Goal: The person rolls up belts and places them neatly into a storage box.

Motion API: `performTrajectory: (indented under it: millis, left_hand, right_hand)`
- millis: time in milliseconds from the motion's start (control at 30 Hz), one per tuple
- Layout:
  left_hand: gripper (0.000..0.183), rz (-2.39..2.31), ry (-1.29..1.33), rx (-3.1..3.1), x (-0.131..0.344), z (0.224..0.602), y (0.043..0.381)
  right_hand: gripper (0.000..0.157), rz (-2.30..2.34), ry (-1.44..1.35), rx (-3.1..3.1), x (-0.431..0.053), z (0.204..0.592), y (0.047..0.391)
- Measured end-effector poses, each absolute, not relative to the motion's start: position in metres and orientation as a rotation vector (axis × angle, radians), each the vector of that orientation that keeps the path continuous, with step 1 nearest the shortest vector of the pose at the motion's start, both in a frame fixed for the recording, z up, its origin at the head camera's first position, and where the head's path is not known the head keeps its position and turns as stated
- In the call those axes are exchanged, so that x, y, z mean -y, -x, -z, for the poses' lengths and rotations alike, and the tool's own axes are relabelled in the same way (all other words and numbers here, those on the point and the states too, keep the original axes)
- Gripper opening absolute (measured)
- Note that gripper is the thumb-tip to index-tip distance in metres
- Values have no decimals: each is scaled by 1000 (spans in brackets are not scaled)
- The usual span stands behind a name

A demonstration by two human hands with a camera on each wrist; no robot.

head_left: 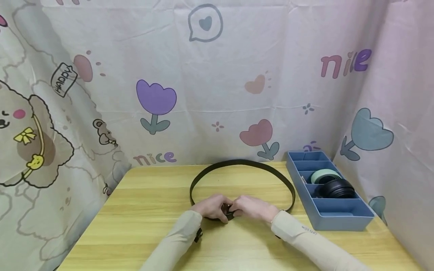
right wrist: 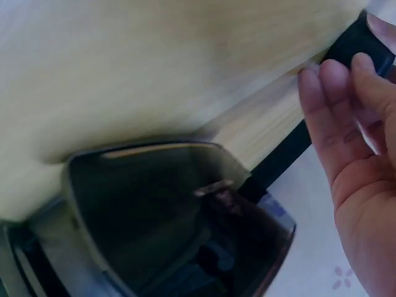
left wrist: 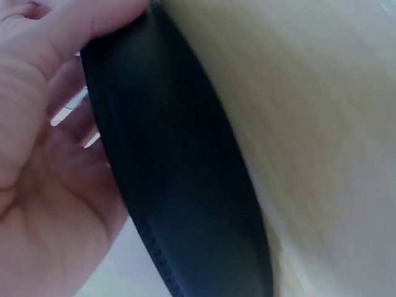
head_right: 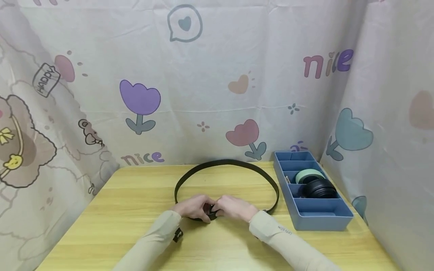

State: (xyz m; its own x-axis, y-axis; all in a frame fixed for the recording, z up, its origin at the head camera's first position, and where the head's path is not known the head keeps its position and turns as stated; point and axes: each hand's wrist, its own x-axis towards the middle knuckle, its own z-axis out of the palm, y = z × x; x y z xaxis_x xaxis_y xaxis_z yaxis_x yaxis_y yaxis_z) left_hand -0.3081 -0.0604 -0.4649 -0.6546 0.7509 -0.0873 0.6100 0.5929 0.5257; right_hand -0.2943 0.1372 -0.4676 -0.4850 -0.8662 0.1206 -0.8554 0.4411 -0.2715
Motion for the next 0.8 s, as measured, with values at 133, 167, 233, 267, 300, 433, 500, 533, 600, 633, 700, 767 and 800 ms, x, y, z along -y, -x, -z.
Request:
performTrajectory:
  millis: [133,167,233,267,300,433,500,533,600,633,700,767,800]
  left_hand:
    - [23,-705,-1097,-2537,57,466,312]
    - [22,-701,-1095,-2549,56,466,312]
    - [21,-698,-1074,-2577,55,466,312]
    - [21,-692,-1061,-2594,55,466,311]
    - [20,-688,-1047,-2611,54,466,310]
    - [19,-673,-1021,-2657,52,464,308]
    - [21,-643,-1035,-2654,53,462,307]
    - [23,-625,-1039,-2639,53,461,306]
    - [29,-587,-1049,-2601,55,459,306]
    - [32,-585,-1052,-2576,55,458,305]
    - [35,-591,-1048,-2534,56,457,305]
    - [35,-600,-1054,-2528,56,457,304]
    - [33,-606,-1062,-2532,55,457,305]
  right_hand:
    - [7,459,1569,-2666,-139,465,293]
    - [8,440,1557,-2689,-138,464,292]
    - [9,410,1531,-2731,-135,463,288]
    - [10,404,1516,-2752,-132,462,286]
    - [10,401,1497,-2772,-130,461,284]
    - [13,439,1405,-2804,-124,457,278]
    - [15,458,1393,-2787,-125,457,279]
    - [15,461,1398,-2769,-126,456,280]
    - [13,458,1432,-2728,-129,457,282]
    - [12,454,1463,-2707,-131,458,284]
    - [10,465,1508,-2664,-135,459,287]
    - [7,469,1563,-2630,-139,460,290]
    - [6,473,1583,-2615,-140,460,291]
